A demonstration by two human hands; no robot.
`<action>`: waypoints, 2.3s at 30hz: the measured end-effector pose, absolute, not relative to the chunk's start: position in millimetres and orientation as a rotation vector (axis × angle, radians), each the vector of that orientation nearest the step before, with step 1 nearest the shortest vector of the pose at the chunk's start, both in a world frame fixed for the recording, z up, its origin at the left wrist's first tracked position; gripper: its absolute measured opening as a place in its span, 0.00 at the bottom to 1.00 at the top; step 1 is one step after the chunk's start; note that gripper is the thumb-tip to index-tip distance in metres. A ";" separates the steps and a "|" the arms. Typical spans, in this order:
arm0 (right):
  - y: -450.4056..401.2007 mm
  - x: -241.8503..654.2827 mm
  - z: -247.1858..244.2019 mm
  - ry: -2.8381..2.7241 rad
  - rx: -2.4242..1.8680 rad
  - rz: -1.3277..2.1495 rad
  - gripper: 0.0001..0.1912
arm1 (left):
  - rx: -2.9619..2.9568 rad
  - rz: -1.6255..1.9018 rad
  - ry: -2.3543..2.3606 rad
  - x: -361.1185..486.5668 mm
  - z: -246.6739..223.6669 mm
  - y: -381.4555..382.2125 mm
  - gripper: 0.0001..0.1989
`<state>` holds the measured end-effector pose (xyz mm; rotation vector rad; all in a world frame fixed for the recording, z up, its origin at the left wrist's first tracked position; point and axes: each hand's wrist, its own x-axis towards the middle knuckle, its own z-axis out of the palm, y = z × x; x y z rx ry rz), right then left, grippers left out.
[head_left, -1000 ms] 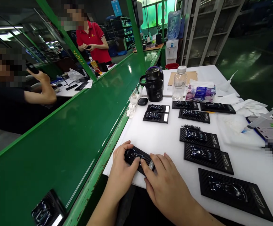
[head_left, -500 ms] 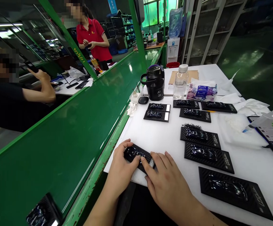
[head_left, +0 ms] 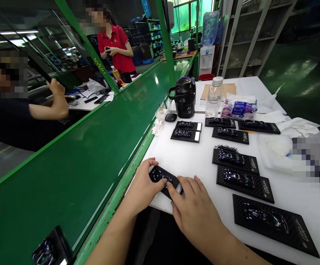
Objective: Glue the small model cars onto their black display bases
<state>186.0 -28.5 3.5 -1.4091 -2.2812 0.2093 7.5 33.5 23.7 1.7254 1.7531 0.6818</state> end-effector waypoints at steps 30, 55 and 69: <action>-28.2 186.1 2.0 -2.298 -1.412 0.191 0.23 | 1.826 0.445 1.691 0.4 49.2 46.5 0.31; -31.0 189.1 -1.0 -2.289 -1.397 0.171 0.23 | 2.322 0.293 1.324 -12.8 53.9 35.6 0.34; -102.8 250.2 -41.9 -2.103 -1.255 0.264 0.21 | 2.425 -0.350 1.734 -131.4 97.6 46.7 0.31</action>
